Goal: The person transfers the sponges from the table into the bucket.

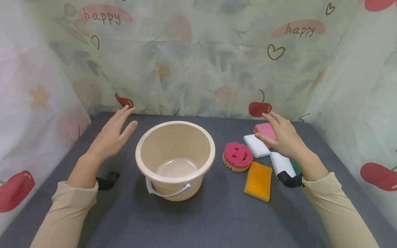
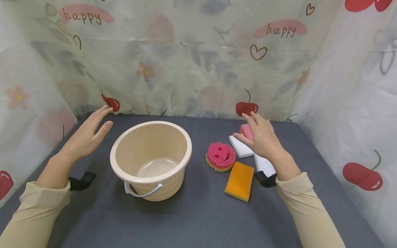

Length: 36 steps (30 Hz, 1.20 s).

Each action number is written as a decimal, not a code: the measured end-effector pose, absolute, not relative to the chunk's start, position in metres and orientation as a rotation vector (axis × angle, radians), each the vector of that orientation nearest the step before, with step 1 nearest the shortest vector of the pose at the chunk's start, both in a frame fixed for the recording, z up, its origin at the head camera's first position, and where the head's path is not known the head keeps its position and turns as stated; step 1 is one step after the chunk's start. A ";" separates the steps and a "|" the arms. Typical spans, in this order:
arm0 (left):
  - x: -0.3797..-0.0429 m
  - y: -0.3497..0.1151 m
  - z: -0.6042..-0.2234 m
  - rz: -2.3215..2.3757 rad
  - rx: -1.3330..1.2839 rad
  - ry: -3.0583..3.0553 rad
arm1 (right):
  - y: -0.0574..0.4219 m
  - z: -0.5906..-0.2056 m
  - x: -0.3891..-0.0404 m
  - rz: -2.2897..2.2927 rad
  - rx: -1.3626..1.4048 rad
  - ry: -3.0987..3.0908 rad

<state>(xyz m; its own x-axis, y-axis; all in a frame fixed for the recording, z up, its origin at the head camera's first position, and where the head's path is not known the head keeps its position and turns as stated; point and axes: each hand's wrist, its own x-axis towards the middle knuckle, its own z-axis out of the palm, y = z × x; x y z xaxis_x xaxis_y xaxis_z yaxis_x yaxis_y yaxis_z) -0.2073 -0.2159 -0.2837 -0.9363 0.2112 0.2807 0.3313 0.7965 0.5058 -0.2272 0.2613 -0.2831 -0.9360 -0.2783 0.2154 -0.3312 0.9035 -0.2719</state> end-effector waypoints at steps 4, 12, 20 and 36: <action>-0.202 -0.213 -0.286 -0.991 -0.485 -2.714 | 0.262 -0.294 -0.226 0.524 0.481 -2.919; -0.194 -0.206 -0.295 -1.273 -0.565 -2.637 | 0.261 -0.324 -0.233 0.764 0.587 -2.909; -0.191 -0.197 -0.305 -1.415 -0.617 -2.597 | 0.258 -0.348 -0.236 0.906 0.603 -2.933; -0.194 -0.194 -0.320 -1.537 -0.666 -2.582 | 0.255 -0.374 -0.239 0.877 0.659 -3.048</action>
<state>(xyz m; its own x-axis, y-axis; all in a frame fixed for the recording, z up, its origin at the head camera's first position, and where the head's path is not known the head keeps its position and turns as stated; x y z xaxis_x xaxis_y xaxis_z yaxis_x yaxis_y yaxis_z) -0.1938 -0.1939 -0.3200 -0.9044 0.3309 0.2694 0.3945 0.4079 0.8234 -0.2385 0.2545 -0.3735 -0.9127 -0.4082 0.0179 -0.3553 0.7712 -0.5282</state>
